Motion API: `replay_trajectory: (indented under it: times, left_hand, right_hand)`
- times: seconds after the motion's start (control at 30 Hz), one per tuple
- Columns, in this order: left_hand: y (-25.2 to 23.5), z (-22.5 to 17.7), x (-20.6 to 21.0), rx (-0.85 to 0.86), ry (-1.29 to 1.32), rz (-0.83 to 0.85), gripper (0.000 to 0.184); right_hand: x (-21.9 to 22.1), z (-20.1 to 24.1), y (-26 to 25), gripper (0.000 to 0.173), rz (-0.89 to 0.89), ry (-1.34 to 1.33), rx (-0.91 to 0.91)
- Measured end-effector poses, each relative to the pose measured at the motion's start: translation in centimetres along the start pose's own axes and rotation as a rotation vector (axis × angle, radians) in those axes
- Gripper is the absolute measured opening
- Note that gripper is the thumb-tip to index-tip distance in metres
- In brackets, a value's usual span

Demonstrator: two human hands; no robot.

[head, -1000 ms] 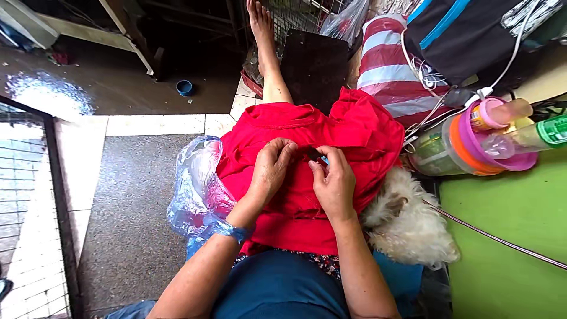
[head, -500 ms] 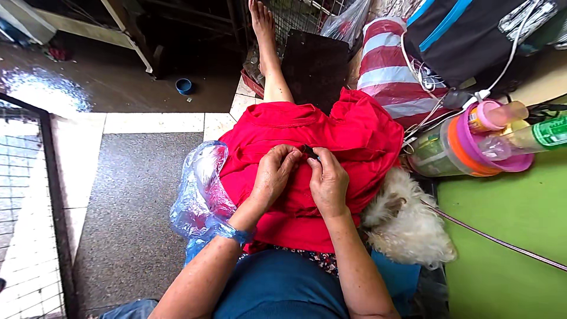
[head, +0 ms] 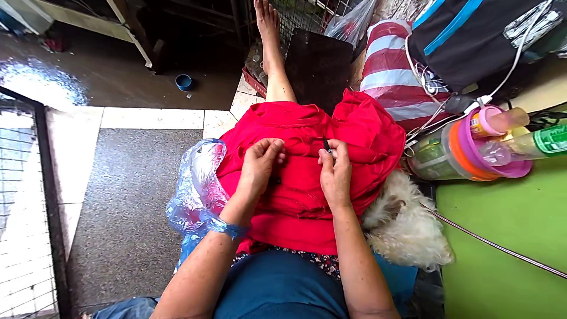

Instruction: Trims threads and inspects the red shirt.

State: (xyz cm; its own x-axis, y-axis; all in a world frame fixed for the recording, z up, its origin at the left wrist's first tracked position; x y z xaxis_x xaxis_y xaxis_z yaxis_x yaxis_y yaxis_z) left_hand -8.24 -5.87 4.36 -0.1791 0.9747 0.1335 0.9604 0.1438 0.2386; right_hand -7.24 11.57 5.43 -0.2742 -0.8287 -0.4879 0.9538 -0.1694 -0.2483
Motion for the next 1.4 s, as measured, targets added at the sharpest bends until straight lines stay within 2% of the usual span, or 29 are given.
replay_trajectory:
  times: [0.07, 0.13, 0.23, 0.3, 0.37, 0.43, 0.5, 0.57, 0.77, 0.83, 0.9, 0.97, 1.13, 1.23, 1.3, 1.4]
  left_hand:
    - [0.1, 0.4, -0.9, -0.034, 0.074, -0.005, 0.014]
    - [0.2, 0.6, -1.4, -0.063, 0.151, -0.021, 0.015]
    - [0.4, 0.4, -1.3, -0.072, 0.188, -0.015, 0.015]
    - [0.4, 0.3, -1.2, -0.046, 0.163, -0.006, 0.013]
    - [0.4, 0.1, -1.1, 0.021, 0.087, 0.002, 0.01]
    - [0.4, -0.3, -1.0, 0.099, -0.034, 0.003, 0.008]
    - [0.6, -0.5, -1.0, 0.16, -0.109, 0.002, 0.009]
    - [0.7, -0.5, -1.1, 0.204, -0.162, -0.007, 0.01]
    - [1.1, 0.1, -1.5, 0.319, -0.324, -0.021, 0.013]
    - [1.1, 0.2, -1.6, 0.314, -0.337, -0.036, 0.012]
    - [1.2, 0.2, -1.8, 0.338, -0.366, -0.054, 0.013]
    - [1.5, -0.1, -2.0, 0.438, -0.398, -0.056, 0.015]
    - [2.8, -1.8, -1.9, 0.781, -0.37, -0.007, 0.016]
    - [3.7, -2.3, -1.3, 0.866, -0.388, 0.027, 0.013]
    - [3.9, -2.2, -1.1, 0.887, -0.375, 0.041, 0.012]
    - [4.1, -2.3, -0.8, 0.905, -0.383, 0.068, 0.011]
  right_hand:
    - [-0.3, -0.6, -0.3, 0.025, -0.028, -0.155, 0.101]
    - [-0.3, -0.5, -0.6, 0.028, -0.055, -0.191, 0.103]
    - [0.2, 0.7, -1.6, 0.034, -0.025, 0.037, -0.006]
    - [1.0, 1.7, -2.5, 0.036, 0.067, 0.274, -0.022]
    - [1.8, 2.2, -3.4, 0.024, 0.17, 0.488, -0.024]
    - [1.9, 2.2, -3.8, 0.014, 0.168, 0.532, -0.075]
    - [1.3, 1.9, -4.0, 0.015, 0.152, 0.408, -0.105]
    - [0.6, 1.3, -4.2, 0.019, 0.151, 0.234, -0.02]
    - [0.1, -1.1, -4.0, 0.016, 0.128, -0.5, 0.616]
    - [0.4, -1.7, -4.0, 0.014, 0.115, -0.569, 0.694]
    - [0.8, -1.7, -4.1, 0.007, 0.105, -0.425, 0.596]
    - [1.0, -1.4, -4.0, 0.005, 0.091, -0.203, 0.388]
    - [0.4, -0.5, -3.0, 0.034, -0.023, -0.076, 0.055]
    - [-1.3, 1.1, -1.4, 0.046, -0.01, 0.018, -0.087]
    - [-2.2, 1.6, -0.5, 0.043, -0.015, 0.075, -0.179]
    - [-2.6, 1.9, 0.3, 0.027, 0.022, 0.213, -0.328]
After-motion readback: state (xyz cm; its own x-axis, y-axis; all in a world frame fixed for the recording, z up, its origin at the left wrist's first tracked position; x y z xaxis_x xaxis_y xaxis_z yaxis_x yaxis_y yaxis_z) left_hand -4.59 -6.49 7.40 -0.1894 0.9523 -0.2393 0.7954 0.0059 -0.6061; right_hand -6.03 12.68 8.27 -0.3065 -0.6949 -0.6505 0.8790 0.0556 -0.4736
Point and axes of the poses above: each hand's wrist, its own y-axis away from the middle knuckle, its own x-axis out of the palm, z = x × y, the point moved 4 cm from there along -y, towards the middle knuckle, and after that the axes turned 3 degrees about -z, right-handed, at the moved point
